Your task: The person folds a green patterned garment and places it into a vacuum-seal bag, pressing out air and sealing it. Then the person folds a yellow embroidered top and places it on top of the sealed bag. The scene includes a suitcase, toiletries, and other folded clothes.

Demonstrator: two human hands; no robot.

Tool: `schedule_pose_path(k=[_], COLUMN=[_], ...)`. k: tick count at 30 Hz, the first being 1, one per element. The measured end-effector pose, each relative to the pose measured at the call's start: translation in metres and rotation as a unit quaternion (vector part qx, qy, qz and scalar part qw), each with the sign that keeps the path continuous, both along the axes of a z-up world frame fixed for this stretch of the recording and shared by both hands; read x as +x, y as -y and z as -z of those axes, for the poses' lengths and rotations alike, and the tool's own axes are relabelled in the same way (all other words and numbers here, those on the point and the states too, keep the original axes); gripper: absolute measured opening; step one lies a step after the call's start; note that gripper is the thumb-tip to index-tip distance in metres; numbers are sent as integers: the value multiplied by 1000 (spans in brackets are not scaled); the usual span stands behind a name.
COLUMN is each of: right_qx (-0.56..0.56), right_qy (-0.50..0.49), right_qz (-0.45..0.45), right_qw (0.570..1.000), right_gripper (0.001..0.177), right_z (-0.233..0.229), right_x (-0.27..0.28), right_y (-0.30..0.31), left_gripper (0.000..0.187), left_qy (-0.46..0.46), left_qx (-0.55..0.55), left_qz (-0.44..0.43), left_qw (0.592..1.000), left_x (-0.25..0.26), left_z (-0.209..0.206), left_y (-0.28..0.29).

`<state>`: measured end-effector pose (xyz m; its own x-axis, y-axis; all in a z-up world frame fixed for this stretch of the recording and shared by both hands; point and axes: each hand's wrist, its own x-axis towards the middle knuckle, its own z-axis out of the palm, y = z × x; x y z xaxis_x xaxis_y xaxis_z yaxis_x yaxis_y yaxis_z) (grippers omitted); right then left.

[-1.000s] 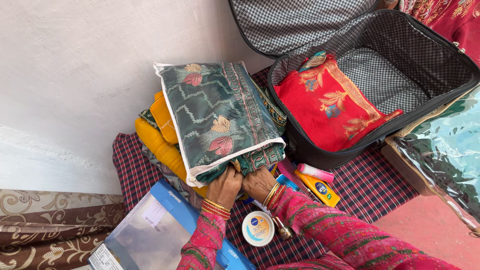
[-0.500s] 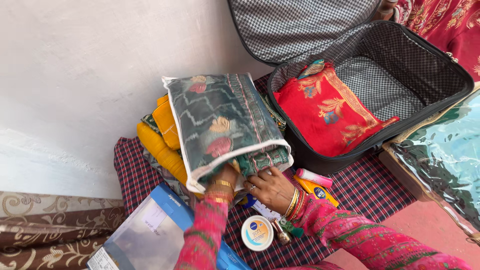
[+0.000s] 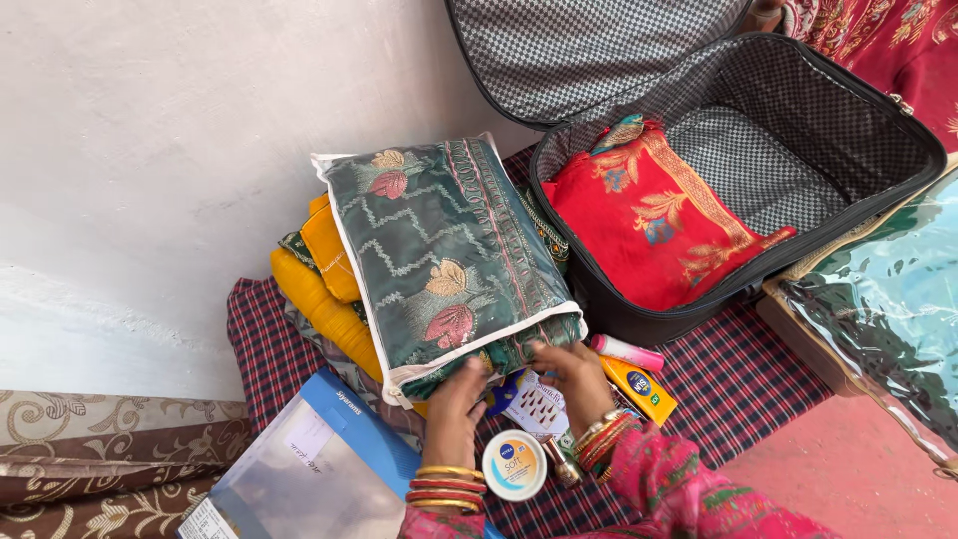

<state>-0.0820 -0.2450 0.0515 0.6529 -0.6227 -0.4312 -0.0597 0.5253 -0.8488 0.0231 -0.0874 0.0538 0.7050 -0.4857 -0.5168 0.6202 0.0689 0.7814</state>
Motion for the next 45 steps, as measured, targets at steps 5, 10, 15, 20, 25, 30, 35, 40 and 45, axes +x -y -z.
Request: schedule_pose_path(k=[5, 10, 15, 20, 25, 30, 35, 40, 45], right_qx=[87, 92, 132, 59, 66, 67, 41, 20, 158], right_qy=[71, 28, -46, -43, -64, -93, -164, -7, 64], right_qz=[66, 117, 197, 209, 242, 306, 312, 303, 225], right_qw=[991, 988, 970, 975, 966, 945, 935, 953, 959], right_gripper=[48, 48, 58, 57, 52, 40, 31, 41, 42], right_z=[9, 2, -11, -12, 17, 70, 111, 94, 49], right_x=[10, 48, 80, 86, 101, 101, 102, 98, 95], right_y=[-13, -17, -11, -15, 1, 46, 63, 33, -40], left_gripper=[42, 42, 62, 74, 70, 47, 41, 42, 48], left_qy=[94, 45, -97, -104, -153, -154, -105, -83, -84], left_qx=[-64, -116, -119, -72, -18, -65, -130, -174, -155], left_qz=[-73, -137, -227, -188, -195, -336, -402, -352, -307], left_qw=[991, 983, 962, 974, 969, 927, 900, 916, 935], left_x=[4, 6, 37, 43, 78, 105, 96, 77, 75], left_z=[32, 37, 24, 1, 3, 50, 77, 73, 50], left_y=[15, 16, 27, 37, 38, 25, 37, 41, 38])
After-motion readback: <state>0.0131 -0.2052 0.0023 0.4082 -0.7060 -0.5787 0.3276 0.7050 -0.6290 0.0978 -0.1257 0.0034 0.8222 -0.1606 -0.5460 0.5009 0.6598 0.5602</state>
